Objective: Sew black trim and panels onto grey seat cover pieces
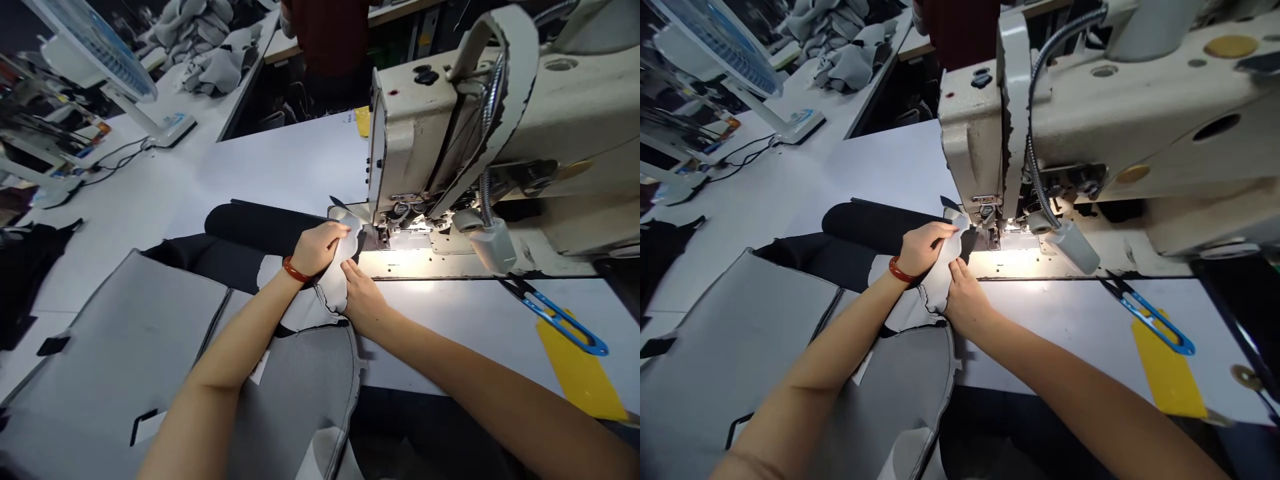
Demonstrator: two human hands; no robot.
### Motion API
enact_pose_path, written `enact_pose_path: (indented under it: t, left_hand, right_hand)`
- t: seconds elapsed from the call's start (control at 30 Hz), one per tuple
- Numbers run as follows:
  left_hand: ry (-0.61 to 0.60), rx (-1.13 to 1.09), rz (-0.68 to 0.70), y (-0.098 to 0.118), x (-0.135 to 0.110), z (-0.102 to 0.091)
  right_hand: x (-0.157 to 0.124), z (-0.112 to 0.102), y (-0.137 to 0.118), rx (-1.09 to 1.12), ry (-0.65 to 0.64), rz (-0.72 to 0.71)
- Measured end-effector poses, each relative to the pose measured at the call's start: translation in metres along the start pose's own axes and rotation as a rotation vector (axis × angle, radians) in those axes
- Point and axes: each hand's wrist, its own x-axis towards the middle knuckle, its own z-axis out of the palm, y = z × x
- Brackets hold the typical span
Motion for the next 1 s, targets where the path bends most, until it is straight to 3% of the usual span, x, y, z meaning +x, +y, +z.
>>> enact_pose_path:
  t: [0.13, 0.33, 0.5, 0.77, 1.0]
  left_hand:
    - [-0.241, 0.054, 0.234, -0.002, 0.007, 0.005]
    - [-0.212, 0.107, 0.26, -0.006, 0.005, 0.003]
    - [-0.312, 0.075, 0.228, -0.01, 0.009, 0.005]
    - [-0.404, -0.152, 0.302, -0.024, 0.006, 0.009]
    - [-0.488, -0.089, 0.368, -0.026, 0.015, 0.007]
  right_hand:
    - [0.003, -0.004, 0.006, 0.066, 0.06, -0.032]
    - [0.003, 0.004, 0.007, 0.09, 0.113, -0.042]
    - [0.001, 0.006, 0.009, 0.117, 0.144, -0.051]
    - [0.0, 0.008, 0.011, 0.108, 0.15, -0.065]
    - [0.003, 0.001, 0.011, 0.116, 0.117, -0.067]
